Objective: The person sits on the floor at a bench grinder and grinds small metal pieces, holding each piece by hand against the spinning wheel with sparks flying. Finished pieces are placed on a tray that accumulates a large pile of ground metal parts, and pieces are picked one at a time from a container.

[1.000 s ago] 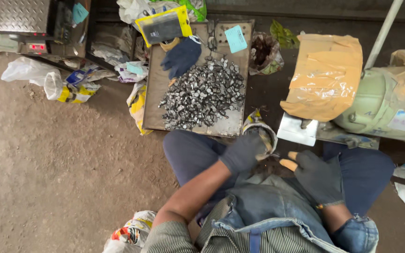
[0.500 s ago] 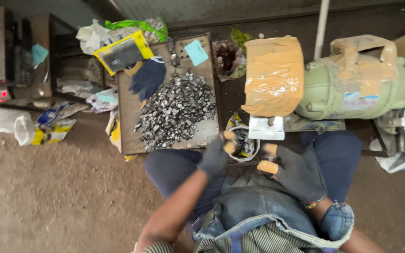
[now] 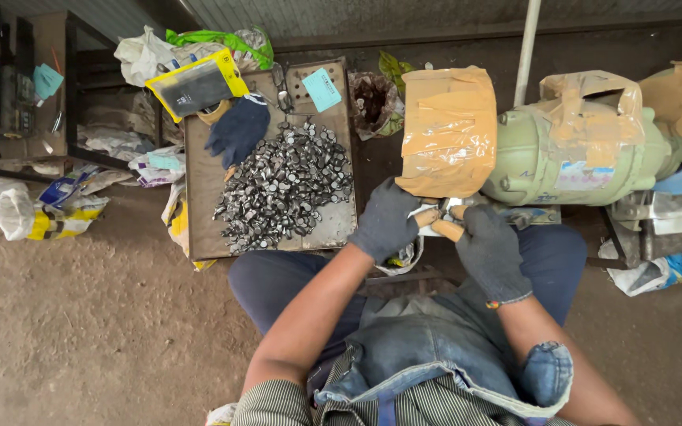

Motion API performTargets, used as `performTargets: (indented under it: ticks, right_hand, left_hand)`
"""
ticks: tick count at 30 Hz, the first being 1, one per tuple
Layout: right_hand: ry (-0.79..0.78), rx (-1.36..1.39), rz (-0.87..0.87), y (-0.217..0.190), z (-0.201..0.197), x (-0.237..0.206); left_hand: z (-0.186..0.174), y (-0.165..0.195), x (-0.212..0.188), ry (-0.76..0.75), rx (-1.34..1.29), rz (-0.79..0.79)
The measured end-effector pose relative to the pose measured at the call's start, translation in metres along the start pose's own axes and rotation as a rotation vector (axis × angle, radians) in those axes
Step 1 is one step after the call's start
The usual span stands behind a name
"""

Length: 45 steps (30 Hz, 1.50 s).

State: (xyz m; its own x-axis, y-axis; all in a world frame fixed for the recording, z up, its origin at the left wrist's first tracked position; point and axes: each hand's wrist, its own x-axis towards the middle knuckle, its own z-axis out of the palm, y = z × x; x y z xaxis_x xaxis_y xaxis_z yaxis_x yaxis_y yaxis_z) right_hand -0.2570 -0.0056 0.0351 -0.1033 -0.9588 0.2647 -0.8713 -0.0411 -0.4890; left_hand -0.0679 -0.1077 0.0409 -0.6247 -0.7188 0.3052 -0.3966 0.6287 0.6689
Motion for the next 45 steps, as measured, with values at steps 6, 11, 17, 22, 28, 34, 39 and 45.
performTargets:
  ticks: [6, 11, 17, 22, 28, 34, 39, 45]
  right_hand:
    - [-0.150, -0.054, 0.088, 0.012, 0.005, 0.010]
    - [-0.107, 0.122, -0.015, 0.008, -0.004, 0.019]
    - [-0.073, 0.276, 0.005, -0.016, -0.014, 0.017]
    - [-0.310, 0.074, -0.029, -0.016, -0.019, -0.031]
    - [-0.384, 0.016, -0.345, 0.003, 0.028, -0.062]
    - [-0.399, 0.030, -0.378, 0.005, 0.019, -0.059]
    - [-0.440, 0.217, 0.040, -0.021, -0.006, -0.054]
    - [-0.467, 0.459, 0.269, -0.045, -0.034, -0.036]
  left_hand:
    - [0.008, -0.030, 0.005, -0.083, -0.160, 0.116]
    - [0.015, -0.039, 0.001, -0.089, -0.126, 0.142]
    - [0.012, -0.023, -0.019, -0.031, -0.013, 0.044]
    - [0.014, 0.007, -0.087, 0.040, 0.221, 0.209]
    - [-0.003, -0.038, -0.091, -0.270, 0.288, -0.423]
    - [-0.024, -0.074, -0.059, -0.090, 0.617, -0.331]
    - [-0.006, -0.058, -0.064, 0.133, 0.287, -0.489]
    - [0.011, 0.024, -0.096, -0.017, -1.244, -0.695]
